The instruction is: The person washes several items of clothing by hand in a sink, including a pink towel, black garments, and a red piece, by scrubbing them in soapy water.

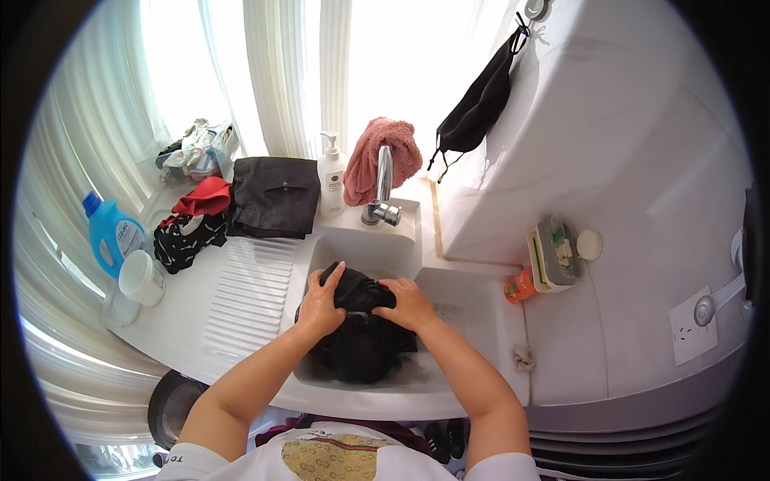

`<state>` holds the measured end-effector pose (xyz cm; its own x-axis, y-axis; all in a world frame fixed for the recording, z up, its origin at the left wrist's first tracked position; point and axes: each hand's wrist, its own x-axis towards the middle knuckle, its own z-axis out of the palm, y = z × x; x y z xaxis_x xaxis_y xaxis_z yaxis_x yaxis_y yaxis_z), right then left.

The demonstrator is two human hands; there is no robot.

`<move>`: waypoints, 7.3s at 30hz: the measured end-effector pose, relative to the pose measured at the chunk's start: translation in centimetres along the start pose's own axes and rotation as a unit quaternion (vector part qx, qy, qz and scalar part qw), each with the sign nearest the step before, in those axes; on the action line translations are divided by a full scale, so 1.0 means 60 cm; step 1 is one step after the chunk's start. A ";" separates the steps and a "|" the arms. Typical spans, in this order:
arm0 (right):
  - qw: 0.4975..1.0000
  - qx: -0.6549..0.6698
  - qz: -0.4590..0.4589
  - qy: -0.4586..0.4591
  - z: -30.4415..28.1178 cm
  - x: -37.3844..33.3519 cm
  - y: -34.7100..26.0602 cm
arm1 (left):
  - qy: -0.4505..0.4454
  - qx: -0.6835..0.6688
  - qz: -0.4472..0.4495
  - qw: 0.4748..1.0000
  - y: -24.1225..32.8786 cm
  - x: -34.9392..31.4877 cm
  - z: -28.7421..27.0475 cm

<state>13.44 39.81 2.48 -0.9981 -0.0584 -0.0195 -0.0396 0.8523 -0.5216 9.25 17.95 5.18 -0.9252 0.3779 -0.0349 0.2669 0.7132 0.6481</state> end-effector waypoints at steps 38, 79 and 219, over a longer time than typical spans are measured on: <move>0.982 -0.053 0.114 -0.144 0.198 0.151 0.098 | -0.222 0.271 -0.066 0.934 -0.157 0.136 0.209; 0.941 -0.220 -0.005 -0.258 0.211 -0.039 0.069 | -0.341 0.241 0.053 0.907 -0.148 0.038 0.231; 0.977 -0.029 0.078 -0.197 0.170 -0.045 0.158 | -0.186 0.251 0.147 0.938 -0.116 0.059 0.261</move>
<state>16.25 42.76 -11.10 -0.8967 -0.1113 -0.4285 0.0981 0.8938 -0.4376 8.34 23.58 -11.33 -0.6579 0.7157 -0.2344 0.6765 0.6984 0.2336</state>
